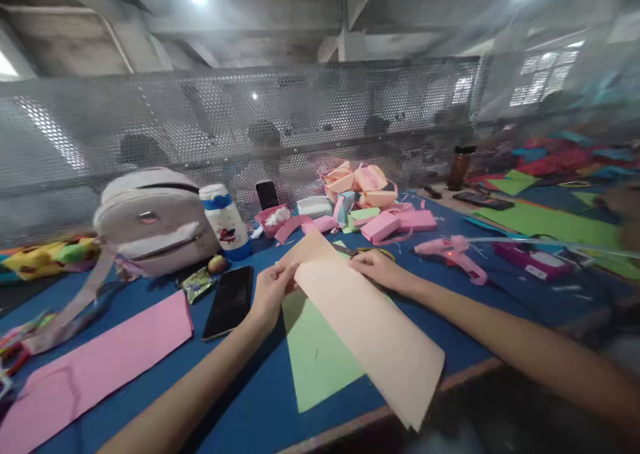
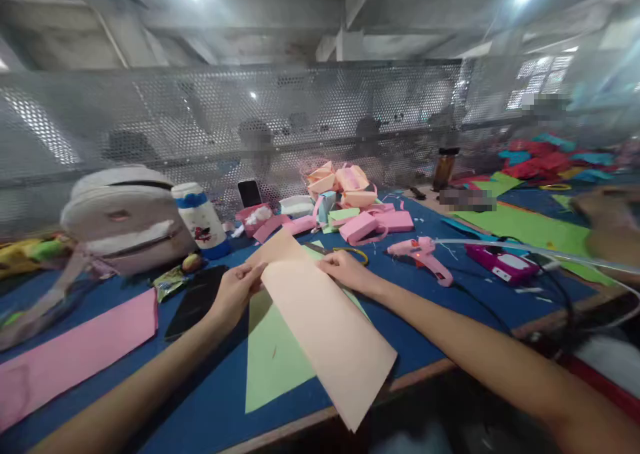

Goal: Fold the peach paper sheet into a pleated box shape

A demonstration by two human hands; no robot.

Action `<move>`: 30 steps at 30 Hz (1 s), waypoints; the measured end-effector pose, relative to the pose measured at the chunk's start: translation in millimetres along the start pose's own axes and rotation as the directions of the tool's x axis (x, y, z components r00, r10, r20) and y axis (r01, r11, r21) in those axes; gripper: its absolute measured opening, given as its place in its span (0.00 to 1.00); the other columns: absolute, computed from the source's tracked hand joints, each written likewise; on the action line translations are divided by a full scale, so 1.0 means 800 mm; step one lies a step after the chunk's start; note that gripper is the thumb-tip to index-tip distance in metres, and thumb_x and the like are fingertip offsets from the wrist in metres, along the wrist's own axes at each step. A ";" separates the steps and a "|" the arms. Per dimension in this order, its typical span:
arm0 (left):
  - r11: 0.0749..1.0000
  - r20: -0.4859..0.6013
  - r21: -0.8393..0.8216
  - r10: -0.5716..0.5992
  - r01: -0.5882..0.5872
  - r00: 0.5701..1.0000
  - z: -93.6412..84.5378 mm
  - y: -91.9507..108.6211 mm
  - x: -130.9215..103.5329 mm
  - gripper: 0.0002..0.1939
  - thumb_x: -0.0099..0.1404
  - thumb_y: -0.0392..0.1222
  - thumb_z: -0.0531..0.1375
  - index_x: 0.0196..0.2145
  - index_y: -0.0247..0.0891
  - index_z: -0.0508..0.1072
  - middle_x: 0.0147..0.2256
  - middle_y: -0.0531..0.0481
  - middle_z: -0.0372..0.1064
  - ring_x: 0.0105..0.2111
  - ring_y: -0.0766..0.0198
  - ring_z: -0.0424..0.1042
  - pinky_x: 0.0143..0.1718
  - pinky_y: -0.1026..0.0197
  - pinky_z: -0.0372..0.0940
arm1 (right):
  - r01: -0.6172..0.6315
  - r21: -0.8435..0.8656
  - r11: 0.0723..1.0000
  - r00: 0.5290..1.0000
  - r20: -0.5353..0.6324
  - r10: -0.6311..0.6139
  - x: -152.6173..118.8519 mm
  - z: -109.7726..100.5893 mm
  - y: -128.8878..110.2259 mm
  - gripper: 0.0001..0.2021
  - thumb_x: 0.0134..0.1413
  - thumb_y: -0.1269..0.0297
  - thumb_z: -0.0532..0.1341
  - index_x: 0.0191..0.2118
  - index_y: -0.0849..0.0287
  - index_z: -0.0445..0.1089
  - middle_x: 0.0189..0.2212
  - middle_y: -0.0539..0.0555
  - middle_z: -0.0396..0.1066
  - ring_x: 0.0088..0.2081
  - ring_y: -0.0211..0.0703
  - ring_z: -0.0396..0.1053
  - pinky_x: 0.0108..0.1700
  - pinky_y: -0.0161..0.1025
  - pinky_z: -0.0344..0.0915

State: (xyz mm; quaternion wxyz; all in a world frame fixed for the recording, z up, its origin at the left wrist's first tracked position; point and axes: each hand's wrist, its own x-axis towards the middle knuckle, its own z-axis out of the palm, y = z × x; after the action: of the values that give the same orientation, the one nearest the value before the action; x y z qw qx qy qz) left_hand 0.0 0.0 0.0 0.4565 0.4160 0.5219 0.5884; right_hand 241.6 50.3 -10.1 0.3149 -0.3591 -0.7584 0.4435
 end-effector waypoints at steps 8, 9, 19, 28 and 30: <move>1.000 -0.030 -0.017 0.007 -0.008 1.000 -0.012 0.002 0.010 0.23 0.44 0.53 0.75 0.22 0.32 0.71 0.21 0.56 0.68 0.21 0.71 0.67 0.25 0.68 0.66 | 0.006 0.005 1.000 0.998 0.062 -0.006 0.000 0.004 -0.002 0.25 0.51 0.41 0.59 0.20 0.58 0.57 0.17 0.44 0.52 0.21 0.33 0.50 0.24 0.34 0.43; 1.000 -0.032 -0.016 0.003 -0.004 0.999 -0.013 0.002 0.012 0.20 0.49 0.50 0.73 0.24 0.32 0.71 0.21 0.56 0.68 0.21 0.71 0.67 0.26 0.67 0.66 | 0.004 0.007 1.000 0.998 0.057 -0.005 0.000 0.004 -0.001 0.26 0.51 0.40 0.59 0.20 0.58 0.56 0.17 0.44 0.51 0.21 0.32 0.49 0.24 0.34 0.43; 1.000 -0.071 0.006 -0.004 0.005 0.997 -0.024 0.005 0.023 0.08 0.69 0.37 0.61 0.31 0.32 0.71 0.27 0.56 0.68 0.24 0.71 0.69 0.26 0.66 0.68 | -0.041 0.031 0.999 0.998 0.057 0.039 -0.002 0.005 0.000 0.24 0.49 0.41 0.61 0.22 0.59 0.60 0.18 0.45 0.55 0.20 0.32 0.51 0.23 0.33 0.44; 1.000 -0.117 -0.014 0.017 -0.019 0.993 -0.034 0.000 0.034 0.07 0.70 0.39 0.61 0.37 0.32 0.72 0.32 0.53 0.69 0.26 0.69 0.70 0.27 0.65 0.69 | -0.049 0.021 0.999 0.997 0.053 0.048 -0.002 0.006 -0.002 0.23 0.47 0.41 0.62 0.25 0.60 0.63 0.19 0.45 0.56 0.20 0.32 0.51 0.22 0.33 0.45; 0.999 -0.125 -0.026 0.028 -0.032 0.992 -0.036 -0.001 0.038 0.07 0.70 0.40 0.61 0.38 0.32 0.72 0.33 0.52 0.70 0.27 0.69 0.70 0.28 0.65 0.69 | -0.025 0.002 1.000 1.000 0.010 0.025 -0.001 0.006 -0.002 0.25 0.48 0.40 0.60 0.21 0.59 0.60 0.19 0.45 0.53 0.21 0.32 0.50 0.23 0.33 0.44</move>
State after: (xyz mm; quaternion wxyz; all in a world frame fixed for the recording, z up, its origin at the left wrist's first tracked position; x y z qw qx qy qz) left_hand -35.2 22.7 -3.2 0.4198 0.3797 0.5349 0.6273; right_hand 238.3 46.9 -10.7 0.3058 -0.3661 -0.7548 0.4501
